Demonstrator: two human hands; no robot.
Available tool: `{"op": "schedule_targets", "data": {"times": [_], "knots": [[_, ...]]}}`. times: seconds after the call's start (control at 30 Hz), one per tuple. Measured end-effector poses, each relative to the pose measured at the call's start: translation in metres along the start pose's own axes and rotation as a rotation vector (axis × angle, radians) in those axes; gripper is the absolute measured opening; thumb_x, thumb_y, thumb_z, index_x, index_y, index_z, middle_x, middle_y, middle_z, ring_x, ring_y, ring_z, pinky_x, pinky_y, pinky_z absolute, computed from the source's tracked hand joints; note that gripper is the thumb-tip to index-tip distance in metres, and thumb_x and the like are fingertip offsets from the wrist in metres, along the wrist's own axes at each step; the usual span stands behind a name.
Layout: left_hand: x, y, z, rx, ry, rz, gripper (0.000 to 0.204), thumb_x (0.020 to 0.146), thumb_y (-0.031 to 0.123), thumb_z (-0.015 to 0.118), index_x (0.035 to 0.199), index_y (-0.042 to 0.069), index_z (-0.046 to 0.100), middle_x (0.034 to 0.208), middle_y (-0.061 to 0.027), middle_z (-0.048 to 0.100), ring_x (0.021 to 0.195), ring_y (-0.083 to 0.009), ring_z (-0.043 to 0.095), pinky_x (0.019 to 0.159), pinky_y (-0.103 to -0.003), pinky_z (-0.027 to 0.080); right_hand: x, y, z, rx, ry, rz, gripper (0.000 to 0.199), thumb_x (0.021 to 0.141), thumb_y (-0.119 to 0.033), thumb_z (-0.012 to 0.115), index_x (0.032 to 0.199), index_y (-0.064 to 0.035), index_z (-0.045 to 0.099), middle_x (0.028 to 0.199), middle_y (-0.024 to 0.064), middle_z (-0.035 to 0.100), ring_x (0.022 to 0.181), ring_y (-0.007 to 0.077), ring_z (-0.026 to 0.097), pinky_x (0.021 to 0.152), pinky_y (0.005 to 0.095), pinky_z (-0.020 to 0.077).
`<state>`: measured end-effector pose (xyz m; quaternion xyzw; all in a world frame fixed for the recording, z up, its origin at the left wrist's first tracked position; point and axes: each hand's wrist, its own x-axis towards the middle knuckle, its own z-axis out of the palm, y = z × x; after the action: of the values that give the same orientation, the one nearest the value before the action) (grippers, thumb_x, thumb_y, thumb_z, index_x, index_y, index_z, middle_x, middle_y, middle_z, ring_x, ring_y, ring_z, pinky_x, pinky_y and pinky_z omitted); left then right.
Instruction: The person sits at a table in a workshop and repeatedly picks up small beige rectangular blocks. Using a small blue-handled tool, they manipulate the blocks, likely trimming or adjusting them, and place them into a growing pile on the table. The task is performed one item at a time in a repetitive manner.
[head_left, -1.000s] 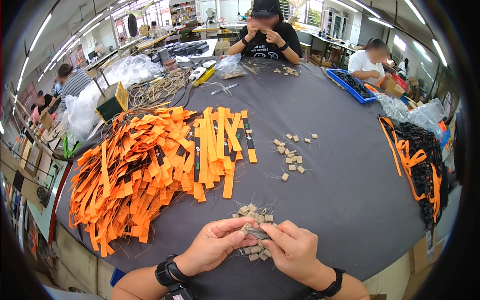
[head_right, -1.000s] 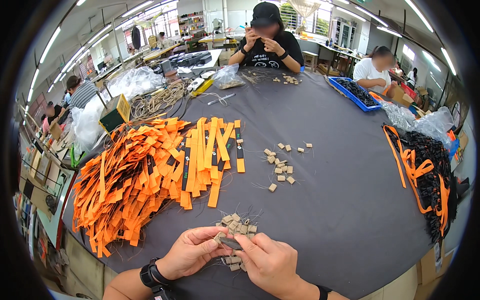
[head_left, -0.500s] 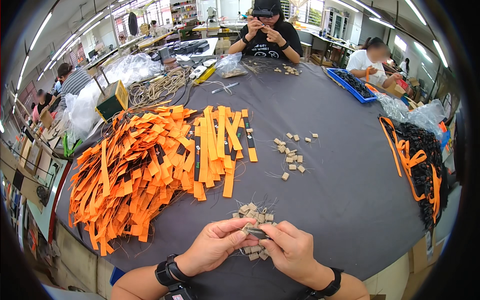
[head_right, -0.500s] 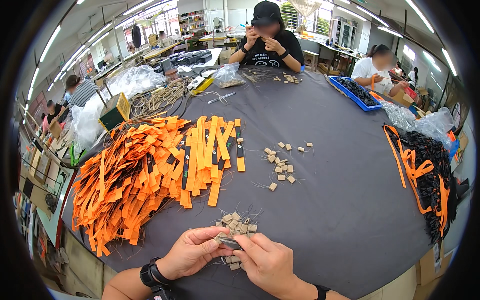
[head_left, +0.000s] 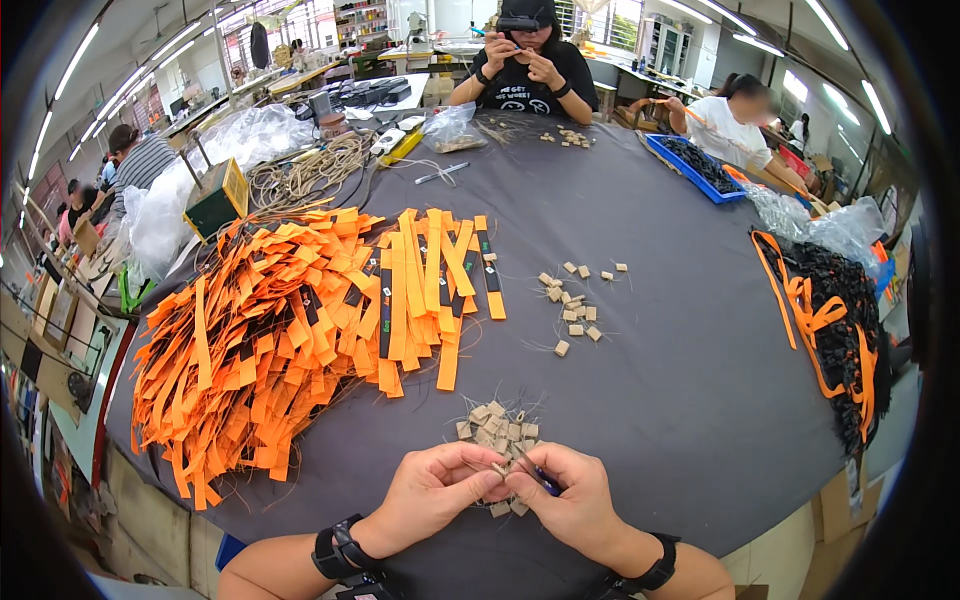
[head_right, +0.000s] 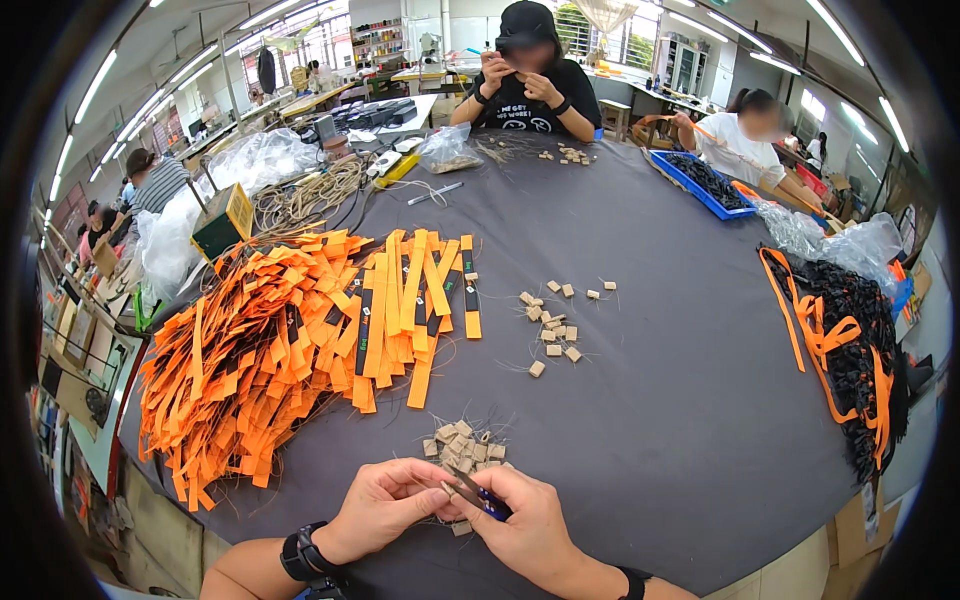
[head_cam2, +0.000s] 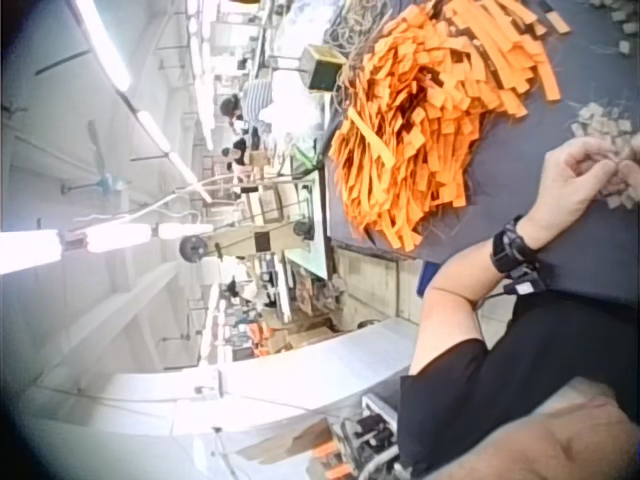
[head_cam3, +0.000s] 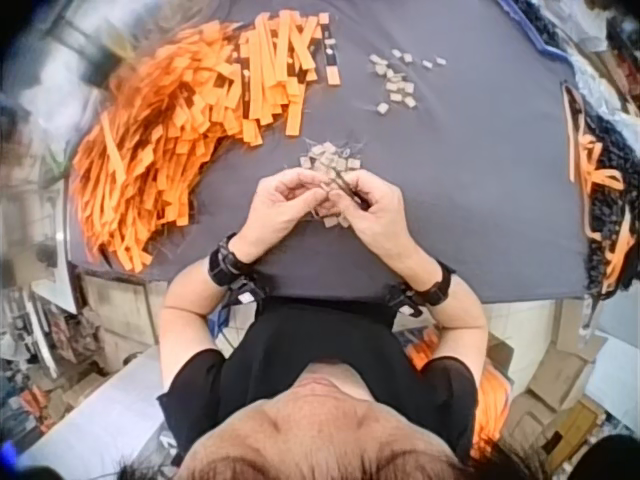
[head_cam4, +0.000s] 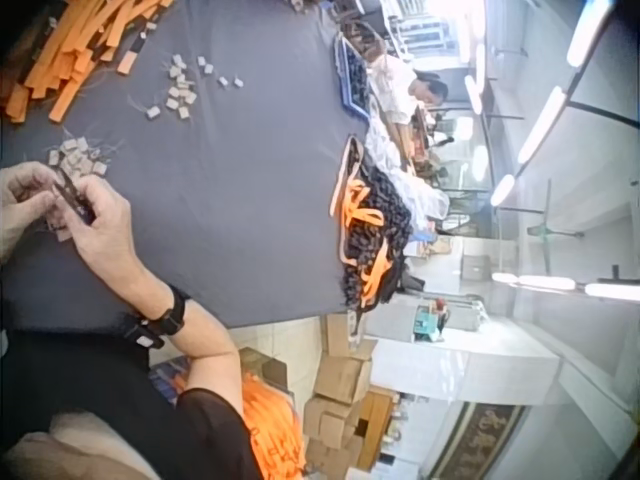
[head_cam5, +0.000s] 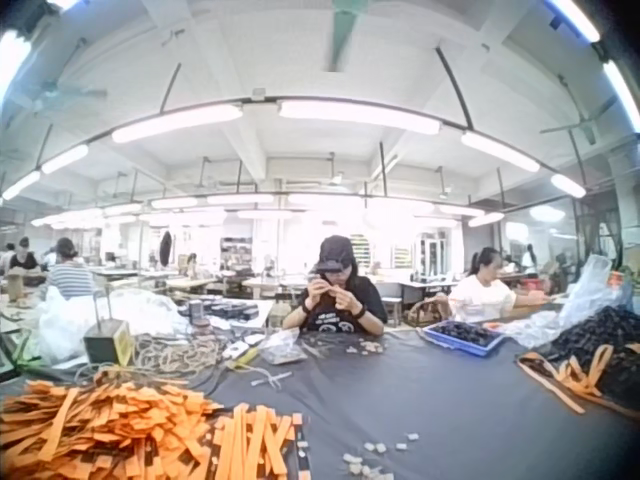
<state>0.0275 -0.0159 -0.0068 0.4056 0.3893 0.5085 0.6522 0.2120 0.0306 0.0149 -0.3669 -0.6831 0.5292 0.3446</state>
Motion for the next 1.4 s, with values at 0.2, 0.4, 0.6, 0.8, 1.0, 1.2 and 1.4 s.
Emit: {"op": "schedule_targets", "data": {"times": [0.2, 0.4, 0.6, 0.8, 1.0, 1.2, 1.4], "knots": [[-0.003, 0.004, -0.001, -0.078, -0.028, 0.008, 0.023, 0.096, 0.005, 0.053, 0.116, -0.007, 0.056, 0.101, -0.0166, 0.067, 0.09, -0.0209, 0.068, 0.082, -0.033, 0.057, 0.001, 0.003, -0.003, 0.219, -0.029, 0.167, 0.013, 0.092, -0.013, 0.062, 0.089, 0.0, 0.063, 0.074, -0.002, 0.061, 0.067, 0.0021, 0.052, 0.058, 0.0189, 0.0426], [-0.002, 0.004, 0.008, -0.135, 0.011, -0.107, 0.028, 0.096, 0.005, 0.052, 0.121, -0.007, 0.053, 0.102, -0.0193, 0.066, 0.091, -0.0247, 0.068, 0.083, -0.035, 0.057, -0.001, -0.001, 0.003, 0.253, -0.007, 0.245, 0.013, 0.093, -0.012, 0.06, 0.09, -0.0001, 0.062, 0.075, -0.003, 0.061, 0.066, 0.0001, 0.049, 0.057, 0.0176, 0.0399], [-0.003, 0.0, 0.006, -0.009, 0.06, -0.066, 0.035, 0.098, 0.004, 0.048, 0.131, -0.006, 0.046, 0.105, -0.0179, 0.064, 0.093, -0.0243, 0.067, 0.084, -0.035, 0.056, 0.002, 0.008, 0.005, 0.22, -0.004, 0.151, 0.012, 0.092, -0.011, 0.062, 0.095, 0.0, 0.062, 0.078, -0.0008, 0.062, 0.069, 0.0035, 0.055, 0.06, 0.0188, 0.0442], [-0.004, -0.002, 0.001, 0.104, -0.051, -0.101, 0.041, 0.1, 0.005, 0.043, 0.14, -0.003, 0.037, 0.109, -0.016, 0.063, 0.092, -0.0216, 0.066, 0.084, -0.034, 0.056, 0.005, 0.007, 0.004, -0.127, 0.033, -0.115, 0.018, 0.084, -0.009, 0.068, 0.1, 0.0003, 0.064, 0.076, 0.0084, 0.062, 0.064, 0.0146, 0.057, 0.061, 0.027, 0.0465], [-0.006, 0.004, 0.005, 0.316, -0.126, -0.095, 0.043, 0.1, 0.011, 0.046, 0.142, 0.004, 0.038, 0.104, -0.0101, 0.065, 0.089, -0.0149, 0.065, 0.08, -0.028, 0.054, 0.003, 0.005, -0.001, 0.03, -0.07, 0.028, 0.016, 0.087, -0.011, 0.066, 0.098, 0.0001, 0.064, 0.076, 0.0044, 0.063, 0.065, 0.0099, 0.055, 0.06, 0.0244, 0.0451], [0.0, 0.005, -0.006, -0.076, -0.14, -0.1, 0.038, 0.098, 0.01, 0.051, 0.135, 0.0, 0.047, 0.111, -0.0135, 0.064, 0.098, -0.0182, 0.064, 0.087, -0.03, 0.053, 0.005, 0.004, -0.01, 0.154, -0.103, 0.137, 0.013, 0.092, -0.011, 0.06, 0.095, 0.0012, 0.064, 0.08, 0.001, 0.065, 0.073, 0.0037, 0.055, 0.064, 0.0198, 0.0446], [-0.001, 0.005, 0.002, -0.123, -0.101, -0.093, 0.036, 0.096, 0.005, 0.052, 0.132, -0.002, 0.05, 0.114, -0.0142, 0.063, 0.1, -0.0194, 0.064, 0.09, -0.032, 0.053, 0.002, -0.001, -0.005, -0.004, 0.015, 0.057, 0.013, 0.087, -0.012, 0.067, 0.088, -0.0002, 0.063, 0.072, 0.006, 0.063, 0.062, 0.0088, 0.055, 0.057, 0.0247, 0.0449]]}}
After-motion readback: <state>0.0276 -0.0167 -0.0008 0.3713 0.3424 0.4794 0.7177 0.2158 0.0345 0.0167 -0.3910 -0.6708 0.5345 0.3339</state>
